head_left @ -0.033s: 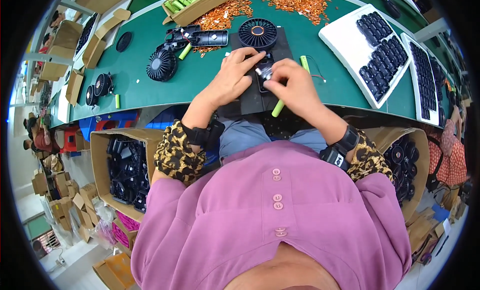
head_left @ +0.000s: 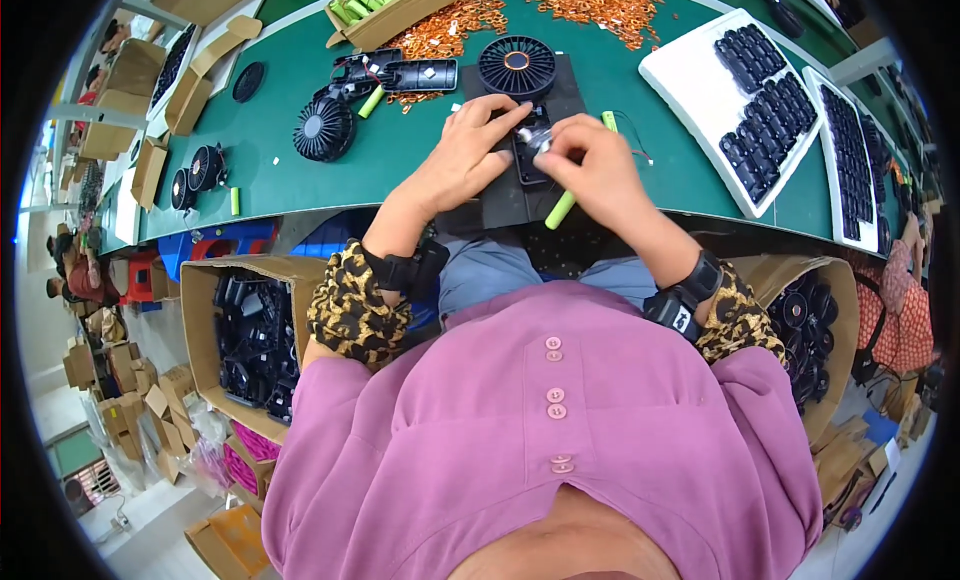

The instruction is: Assemble small portable handheld fans by installing internal components and casings.

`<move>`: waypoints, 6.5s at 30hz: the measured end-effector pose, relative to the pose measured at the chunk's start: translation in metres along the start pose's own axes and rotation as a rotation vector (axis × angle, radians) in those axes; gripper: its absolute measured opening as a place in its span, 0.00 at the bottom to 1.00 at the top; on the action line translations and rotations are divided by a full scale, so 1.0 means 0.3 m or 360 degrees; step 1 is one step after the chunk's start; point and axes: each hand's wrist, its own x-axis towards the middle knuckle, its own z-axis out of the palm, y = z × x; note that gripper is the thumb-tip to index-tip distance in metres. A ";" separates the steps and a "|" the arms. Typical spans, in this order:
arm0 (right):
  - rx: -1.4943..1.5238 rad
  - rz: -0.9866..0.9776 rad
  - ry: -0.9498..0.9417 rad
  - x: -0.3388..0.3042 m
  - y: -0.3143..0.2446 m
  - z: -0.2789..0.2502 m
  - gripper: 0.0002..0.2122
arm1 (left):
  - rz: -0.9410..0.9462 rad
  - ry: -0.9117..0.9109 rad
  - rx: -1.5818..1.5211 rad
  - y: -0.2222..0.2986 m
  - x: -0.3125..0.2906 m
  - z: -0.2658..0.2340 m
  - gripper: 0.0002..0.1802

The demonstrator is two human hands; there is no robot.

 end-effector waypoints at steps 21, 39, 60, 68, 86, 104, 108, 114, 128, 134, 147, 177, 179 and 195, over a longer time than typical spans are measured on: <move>0.0069 0.0134 -0.0165 0.109 0.052 -0.117 0.03 | -0.0210 0.0366 0.0207 0.071 -0.048 0.061 0.39; -0.0037 -0.0006 -0.0181 0.168 0.079 -0.031 0.04 | -0.0120 0.0438 0.0236 0.053 -0.054 0.072 0.34; -0.0043 -0.0059 -0.0146 0.158 0.065 -0.035 0.03 | -0.0127 0.0391 0.0239 0.063 -0.052 0.064 0.33; -0.0153 -0.0027 -0.0154 0.162 0.065 -0.011 0.03 | -0.0074 0.0526 0.0207 0.058 -0.060 0.077 0.30; -0.0233 -0.0137 -0.0096 0.157 0.077 0.001 0.03 | -0.0083 0.0518 0.0186 0.060 -0.059 0.078 0.30; -0.0519 -0.0281 -0.0084 0.156 0.051 -0.040 0.04 | -0.0085 0.0453 0.0726 0.076 0.071 0.029 0.04; -0.0757 -0.0425 -0.0269 0.169 0.041 -0.028 0.02 | -0.0055 0.0379 0.0811 0.071 0.079 0.026 0.03; -0.0705 -0.0393 -0.0303 0.178 0.041 -0.032 0.03 | -0.0033 0.0347 0.0891 0.075 0.087 0.032 0.02; -0.0263 -0.0321 -0.0198 0.126 0.085 -0.037 0.23 | -0.0101 0.0337 0.0743 0.078 0.071 0.042 0.04; -0.0319 -0.0362 -0.0118 0.119 0.092 -0.020 0.23 | -0.0092 0.0352 0.0843 0.077 0.062 0.058 0.05; -0.0321 -0.0252 -0.0078 0.047 0.101 -0.047 0.41 | -0.0050 0.0370 0.0810 0.076 0.059 0.056 0.07; -0.0185 -0.0157 -0.0070 0.038 0.101 -0.026 0.47 | 0.0065 0.0318 0.0982 0.084 0.072 0.058 0.09; -0.0152 -0.0165 -0.0052 0.036 0.105 -0.026 0.47 | 0.0005 0.0332 0.0857 0.078 0.066 0.057 0.10; -0.0133 -0.0174 -0.0055 0.036 0.107 -0.026 0.47 | 0.0000 0.0278 0.0900 0.106 0.078 0.046 0.08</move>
